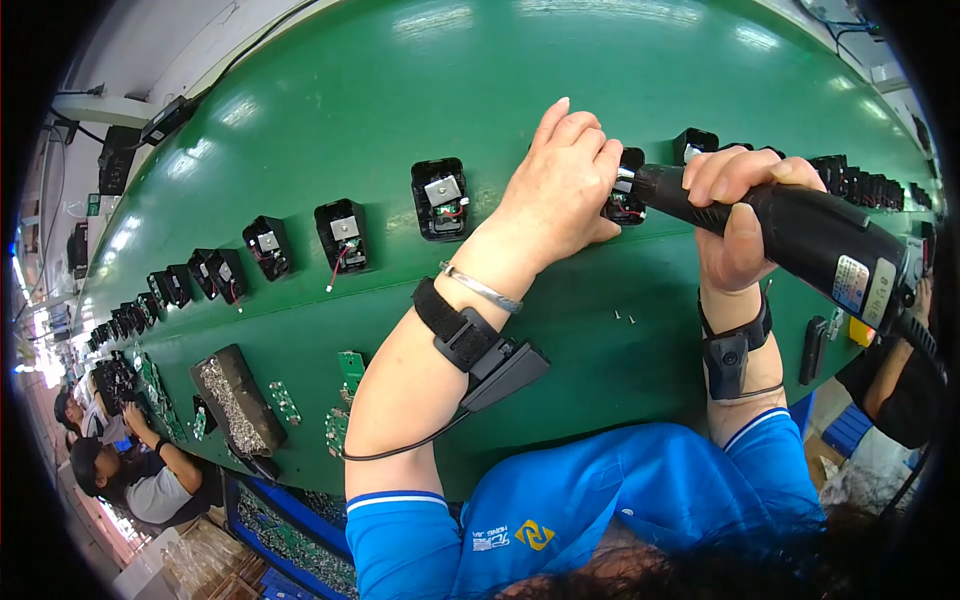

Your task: The person picks up a screw from a pile, places it into a black housing, and drives it in using a power screwdriver, repeating this for several units.

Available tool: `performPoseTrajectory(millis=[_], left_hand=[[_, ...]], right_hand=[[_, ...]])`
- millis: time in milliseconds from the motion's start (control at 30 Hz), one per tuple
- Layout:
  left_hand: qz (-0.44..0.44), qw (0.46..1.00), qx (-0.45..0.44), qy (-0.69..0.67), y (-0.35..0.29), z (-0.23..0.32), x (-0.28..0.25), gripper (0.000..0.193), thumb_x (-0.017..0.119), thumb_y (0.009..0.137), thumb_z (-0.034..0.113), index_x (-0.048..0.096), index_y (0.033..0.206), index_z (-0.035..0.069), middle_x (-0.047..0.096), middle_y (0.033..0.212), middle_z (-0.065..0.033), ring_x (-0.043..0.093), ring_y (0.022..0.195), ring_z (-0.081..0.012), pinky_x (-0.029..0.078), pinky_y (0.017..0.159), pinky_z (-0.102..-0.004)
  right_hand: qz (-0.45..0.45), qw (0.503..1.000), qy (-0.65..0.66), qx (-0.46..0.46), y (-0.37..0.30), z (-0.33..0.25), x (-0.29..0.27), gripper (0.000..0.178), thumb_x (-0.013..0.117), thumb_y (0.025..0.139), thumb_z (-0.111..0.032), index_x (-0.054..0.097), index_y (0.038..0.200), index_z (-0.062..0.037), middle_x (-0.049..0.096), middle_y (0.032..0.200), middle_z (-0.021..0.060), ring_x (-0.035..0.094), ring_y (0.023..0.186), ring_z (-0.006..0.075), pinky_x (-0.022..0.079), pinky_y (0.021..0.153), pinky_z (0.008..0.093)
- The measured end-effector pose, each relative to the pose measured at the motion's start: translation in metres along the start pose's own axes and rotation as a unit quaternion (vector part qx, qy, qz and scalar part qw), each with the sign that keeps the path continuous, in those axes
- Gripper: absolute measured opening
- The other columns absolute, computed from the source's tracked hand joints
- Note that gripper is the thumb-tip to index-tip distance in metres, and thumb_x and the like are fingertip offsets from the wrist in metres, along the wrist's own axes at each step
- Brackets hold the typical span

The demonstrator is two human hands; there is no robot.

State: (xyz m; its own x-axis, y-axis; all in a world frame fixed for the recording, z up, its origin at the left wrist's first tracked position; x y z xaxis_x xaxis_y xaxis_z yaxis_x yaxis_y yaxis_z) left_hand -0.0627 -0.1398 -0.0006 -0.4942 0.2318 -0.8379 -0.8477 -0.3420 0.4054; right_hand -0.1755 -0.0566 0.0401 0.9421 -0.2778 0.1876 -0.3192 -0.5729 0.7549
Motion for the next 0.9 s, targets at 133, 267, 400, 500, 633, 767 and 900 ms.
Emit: performPoseTrajectory(millis=[133,267,400,500,633,767,900], left_hand=[[0.000,1.000,0.010,-0.009,0.000,0.001,0.001,0.058,0.076,0.039,0.019,0.052,0.088,-0.002,0.051,0.085,-0.0111,0.043,0.096,-0.0259,0.026,0.096,-0.0411],[-0.006,1.000,0.009,-0.005,-0.003,0.000,0.001,0.060,0.076,0.039,0.019,0.052,0.089,-0.003,0.051,0.086,-0.0121,0.043,0.096,-0.0271,0.026,0.096,-0.0406],[-0.004,1.000,0.008,-0.008,-0.003,0.001,0.002,0.061,0.075,0.041,0.015,0.051,0.095,-0.001,0.050,0.090,-0.0114,0.043,0.096,-0.0279,0.029,0.094,-0.0412],[0.025,0.999,0.018,-0.008,-0.006,0.001,0.001,0.059,0.076,0.039,0.019,0.052,0.089,-0.002,0.050,0.086,-0.0129,0.043,0.096,-0.0281,0.026,0.096,-0.0399],[0.011,0.999,0.018,-0.041,-0.005,0.001,-0.002,0.052,0.074,0.040,0.015,0.053,0.085,0.001,0.050,0.085,-0.0129,0.042,0.096,-0.0286,0.027,0.095,-0.0396],[0.001,0.998,0.035,-0.055,-0.009,-0.003,-0.007,0.047,0.072,0.040,0.012,0.053,0.083,0.001,0.050,0.086,-0.0130,0.042,0.098,-0.0287,0.027,0.095,-0.0379],[0.005,0.999,0.027,-0.046,-0.010,0.003,-0.006,0.049,0.073,0.041,0.015,0.053,0.083,0.001,0.050,0.087,-0.0131,0.042,0.098,-0.0287,0.027,0.095,-0.0364]], right_hand=[[-0.066,0.998,-0.009,0.009,0.001,-0.002,0.003,0.031,0.053,0.073,-0.005,0.037,0.100,-0.0099,0.047,0.069,0.0057,0.047,0.056,0.0166,0.041,0.055,0.0318],[-0.042,0.999,-0.008,0.011,0.000,0.004,0.009,0.035,0.051,0.072,0.000,0.036,0.103,-0.0078,0.047,0.069,0.0070,0.047,0.058,0.0171,0.041,0.056,0.0330],[-0.059,0.998,-0.021,0.024,-0.002,0.001,0.009,0.040,0.048,0.070,0.005,0.035,0.107,-0.0057,0.047,0.070,0.0078,0.047,0.059,0.0178,0.042,0.058,0.0335],[-0.132,0.982,-0.126,0.055,0.003,-0.003,0.021,0.045,0.051,0.067,0.008,0.034,0.108,-0.0021,0.049,0.070,0.0072,0.049,0.062,0.0161,0.043,0.061,0.0309],[-0.143,0.977,-0.144,0.061,-0.001,0.004,0.021,0.037,0.053,0.066,0.008,0.039,0.098,-0.0013,0.050,0.069,0.0069,0.050,0.062,0.0155,0.043,0.060,0.0292],[-0.098,0.983,-0.112,0.104,0.001,0.002,0.030,0.025,0.053,0.064,0.007,0.042,0.085,-0.0013,0.050,0.067,0.0072,0.050,0.060,0.0154,0.043,0.058,0.0284],[-0.027,0.993,-0.054,0.104,0.003,0.001,0.018,0.032,0.049,0.070,0.006,0.038,0.099,-0.0008,0.048,0.069,0.0071,0.048,0.061,0.0163,0.042,0.060,0.0312]])
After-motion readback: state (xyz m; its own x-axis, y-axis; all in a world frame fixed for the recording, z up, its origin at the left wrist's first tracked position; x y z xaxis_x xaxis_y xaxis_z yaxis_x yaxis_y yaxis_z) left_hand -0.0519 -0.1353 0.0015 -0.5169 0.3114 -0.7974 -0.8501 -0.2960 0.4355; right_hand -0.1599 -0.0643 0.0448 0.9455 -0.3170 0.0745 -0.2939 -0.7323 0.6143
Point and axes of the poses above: each hand's wrist, its own y-axis towards the middle knuckle, its own x-axis out of the palm, z = x × y, the point moved 2 cm from there along y, towards the middle knuckle
